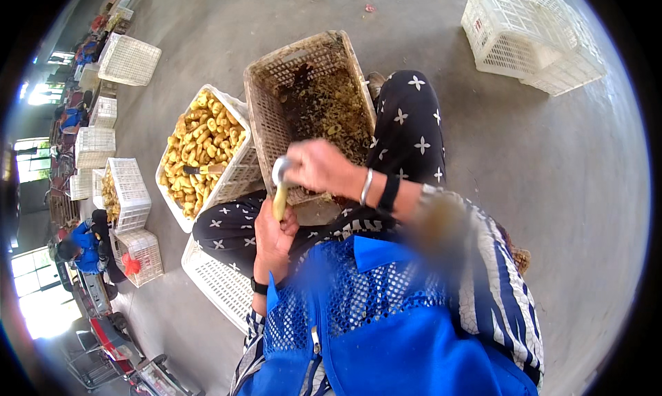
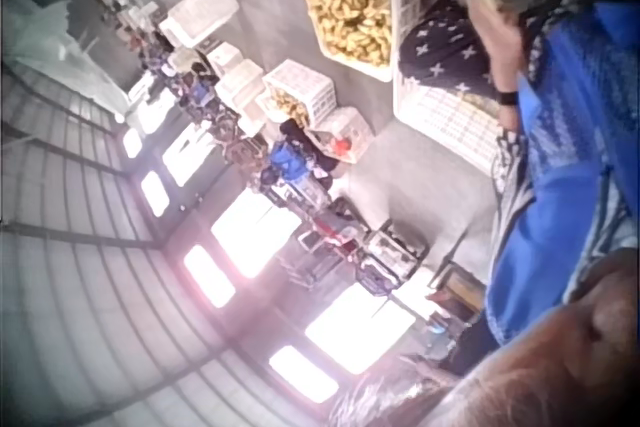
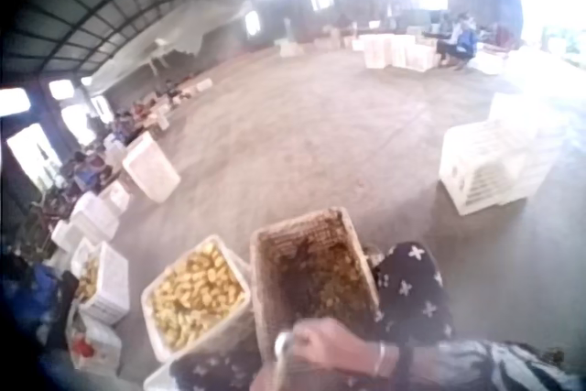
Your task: The person peels a ginger root using a circular metal scraper and a knife, then places it into a plastic crate.
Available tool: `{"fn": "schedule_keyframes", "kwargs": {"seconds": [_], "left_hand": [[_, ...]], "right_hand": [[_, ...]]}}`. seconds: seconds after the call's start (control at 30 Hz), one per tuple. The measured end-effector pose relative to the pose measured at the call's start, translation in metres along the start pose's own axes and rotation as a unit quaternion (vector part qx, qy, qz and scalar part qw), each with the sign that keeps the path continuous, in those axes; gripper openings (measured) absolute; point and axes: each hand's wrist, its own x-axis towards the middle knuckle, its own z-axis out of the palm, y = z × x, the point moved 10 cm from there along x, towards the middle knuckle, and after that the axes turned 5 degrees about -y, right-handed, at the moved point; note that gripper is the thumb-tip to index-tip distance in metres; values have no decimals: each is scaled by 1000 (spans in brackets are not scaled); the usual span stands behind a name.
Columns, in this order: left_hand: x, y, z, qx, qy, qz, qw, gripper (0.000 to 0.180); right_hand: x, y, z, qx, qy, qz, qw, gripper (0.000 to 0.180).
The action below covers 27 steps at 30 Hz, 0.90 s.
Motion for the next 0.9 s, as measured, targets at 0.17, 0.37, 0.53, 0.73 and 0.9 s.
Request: {"fn": "schedule_keyframes", "kwargs": {"seconds": [0.17, 0.37, 0.53, 0.73, 0.9], "left_hand": [[-2, -28, -4, -213, 53, -100, 970, 29], [1, -33, 13, -349, 11, -171, 921, 38], [3, -52, 9, -382, 38, -208, 900, 42], [0, -30, 11, -386, -18, -145, 911, 47], [-4, -7, 32, -539, -162, -104, 820, 43]], "right_hand": [[3, -4, -10, -25, 18, 17, 999, 22], [5, 28, -33, -68, 121, 59, 989, 19], [-12, -26, 26, 1, -24, -45, 999, 21], [1, 38, -40, -63, 175, 115, 976, 22], [-12, 41, -20, 44, 97, 177, 978, 24]]}}
